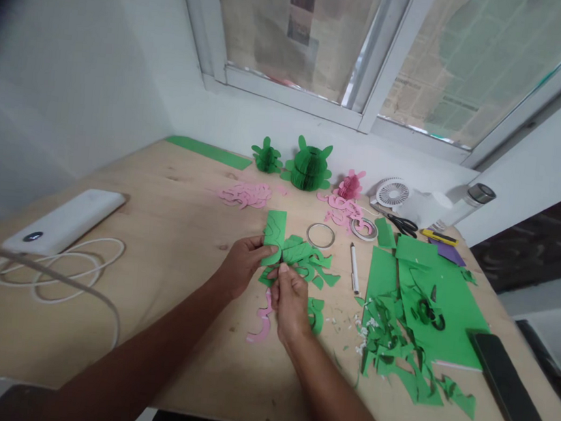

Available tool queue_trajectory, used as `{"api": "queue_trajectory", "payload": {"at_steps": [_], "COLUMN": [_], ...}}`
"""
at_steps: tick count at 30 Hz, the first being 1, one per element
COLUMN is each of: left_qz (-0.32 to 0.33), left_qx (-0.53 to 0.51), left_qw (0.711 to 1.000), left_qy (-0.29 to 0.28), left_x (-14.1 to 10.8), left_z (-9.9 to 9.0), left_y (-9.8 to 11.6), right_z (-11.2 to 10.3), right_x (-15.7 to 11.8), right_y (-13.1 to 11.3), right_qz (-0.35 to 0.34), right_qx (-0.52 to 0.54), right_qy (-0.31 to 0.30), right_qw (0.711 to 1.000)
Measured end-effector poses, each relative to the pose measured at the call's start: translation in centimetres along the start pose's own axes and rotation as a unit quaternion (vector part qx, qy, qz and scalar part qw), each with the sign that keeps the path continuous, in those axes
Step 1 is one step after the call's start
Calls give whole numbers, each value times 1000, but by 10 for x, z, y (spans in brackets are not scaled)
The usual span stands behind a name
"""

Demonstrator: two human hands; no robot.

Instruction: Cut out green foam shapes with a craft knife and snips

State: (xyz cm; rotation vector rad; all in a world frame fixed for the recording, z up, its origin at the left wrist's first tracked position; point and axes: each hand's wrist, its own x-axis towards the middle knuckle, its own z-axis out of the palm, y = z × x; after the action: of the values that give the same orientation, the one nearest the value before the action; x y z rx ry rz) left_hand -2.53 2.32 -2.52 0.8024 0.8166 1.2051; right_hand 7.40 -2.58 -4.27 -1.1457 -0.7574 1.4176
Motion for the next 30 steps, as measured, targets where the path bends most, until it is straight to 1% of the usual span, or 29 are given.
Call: {"api": "queue_trajectory", "payload": {"at_steps": [10, 15, 22, 30], "left_qz": [7, 3, 6, 4], "left_qx": [36, 39, 35, 43], "left_qw": [999, 999, 998, 998], "left_qy": [-39, -37, -49, -33], "left_x": [1, 2, 2, 1], "left_z": [-6, -6, -9, -6], "left_y": [0, 2, 0, 4], "right_z": [-1, -2, -2, -3], "right_x": [1, 1, 1, 2], "right_y": [-1, 0, -1, 0], "right_qz": [2, -7, 1, 0], "right_qx": [-4, -4, -9, -12], "right_qy": [-1, -3, -4, 1], "right_qw": [1000, 1000, 1000, 1000]}}
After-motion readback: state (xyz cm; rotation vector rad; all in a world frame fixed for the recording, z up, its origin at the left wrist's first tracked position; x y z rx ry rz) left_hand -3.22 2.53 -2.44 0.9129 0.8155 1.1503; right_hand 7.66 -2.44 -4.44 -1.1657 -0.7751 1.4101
